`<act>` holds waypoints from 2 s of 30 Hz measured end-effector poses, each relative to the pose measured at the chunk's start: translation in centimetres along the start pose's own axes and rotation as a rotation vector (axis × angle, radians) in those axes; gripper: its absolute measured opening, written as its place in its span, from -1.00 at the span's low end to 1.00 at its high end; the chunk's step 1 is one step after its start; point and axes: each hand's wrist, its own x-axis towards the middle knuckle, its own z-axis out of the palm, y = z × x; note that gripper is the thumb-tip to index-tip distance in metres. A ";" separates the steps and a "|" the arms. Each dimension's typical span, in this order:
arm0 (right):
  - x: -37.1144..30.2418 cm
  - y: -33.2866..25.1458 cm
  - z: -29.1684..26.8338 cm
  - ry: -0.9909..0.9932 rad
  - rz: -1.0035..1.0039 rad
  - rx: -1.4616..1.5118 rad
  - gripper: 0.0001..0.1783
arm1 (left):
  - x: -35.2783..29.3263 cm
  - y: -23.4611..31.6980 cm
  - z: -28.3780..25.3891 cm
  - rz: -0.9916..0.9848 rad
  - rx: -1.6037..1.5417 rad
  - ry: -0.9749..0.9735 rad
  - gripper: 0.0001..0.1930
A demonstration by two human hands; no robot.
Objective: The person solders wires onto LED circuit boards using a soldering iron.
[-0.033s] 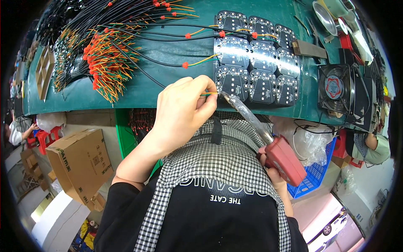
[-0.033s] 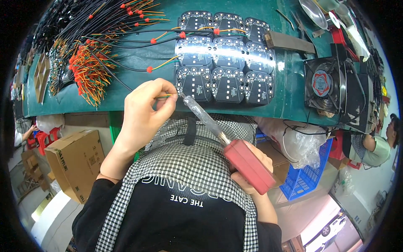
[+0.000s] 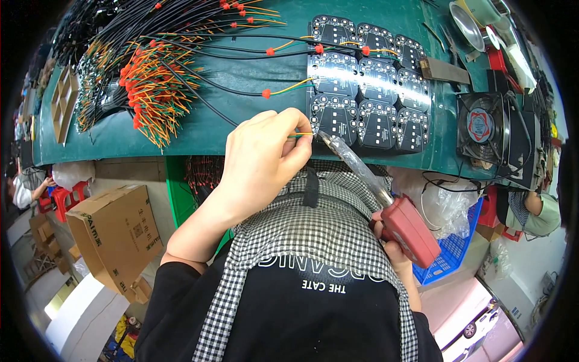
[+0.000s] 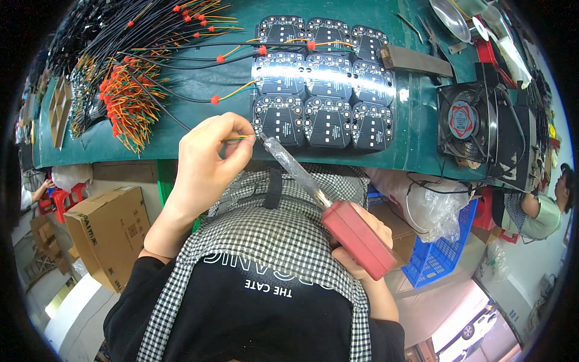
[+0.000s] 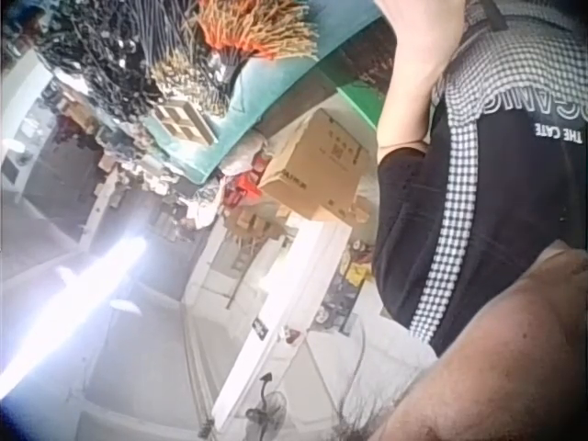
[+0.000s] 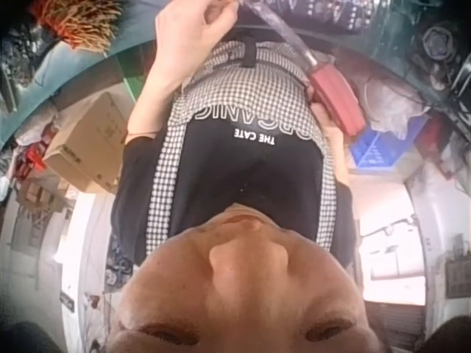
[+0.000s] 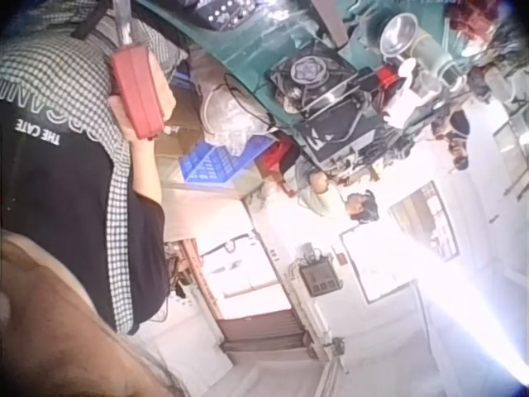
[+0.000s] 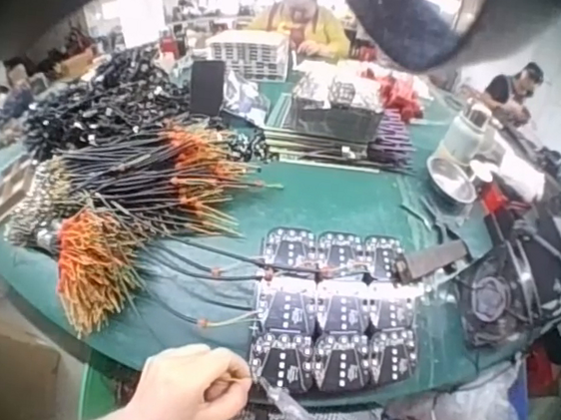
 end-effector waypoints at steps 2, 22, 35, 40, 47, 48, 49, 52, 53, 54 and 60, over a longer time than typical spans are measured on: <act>-0.1 -0.1 -0.1 -0.008 0.001 -0.025 -0.16 | 0.0 0.0 0.0 0.001 0.003 0.000 -0.90; 2.8 -2.3 0.3 -0.037 -0.275 -0.176 -0.18 | 0.3 0.1 0.0 0.087 0.015 0.054 -0.91; 0.9 -1.2 0.2 0.017 -0.029 0.009 -0.12 | 0.3 0.3 -0.2 0.070 0.037 0.041 -0.90; 1.7 -2.8 0.7 0.021 0.087 0.196 -0.08 | 0.4 0.2 -0.9 -0.009 -0.174 0.003 -0.87; 2.3 -3.8 1.2 0.041 0.111 0.349 -0.03 | 0.6 -1.5 -2.1 0.120 -0.321 -0.025 -0.90; 2.3 -3.7 1.2 0.033 0.109 0.341 -0.03 | 0.6 -1.3 -1.9 0.092 -0.291 -0.020 -0.91; 2.1 -3.3 1.1 0.032 0.109 0.340 -0.03 | 0.6 -1.0 -1.6 0.064 -0.261 -0.014 -0.91; 1.3 -1.4 0.5 0.017 0.024 0.166 -0.05 | 1.0 -0.5 -1.1 0.039 -0.168 0.007 -0.93; 1.3 -1.0 0.3 0.008 -0.023 0.089 -0.08 | 1.0 -0.5 -0.9 0.031 -0.156 0.019 -0.93; 1.2 -0.8 0.2 -0.001 -0.069 0.011 -0.12 | 1.0 -0.5 -0.8 0.024 -0.145 0.032 -0.92; 0.8 -0.3 0.0 -0.058 -0.060 -0.155 -0.19 | 1.1 -0.3 -0.6 -0.008 -0.121 0.035 -0.90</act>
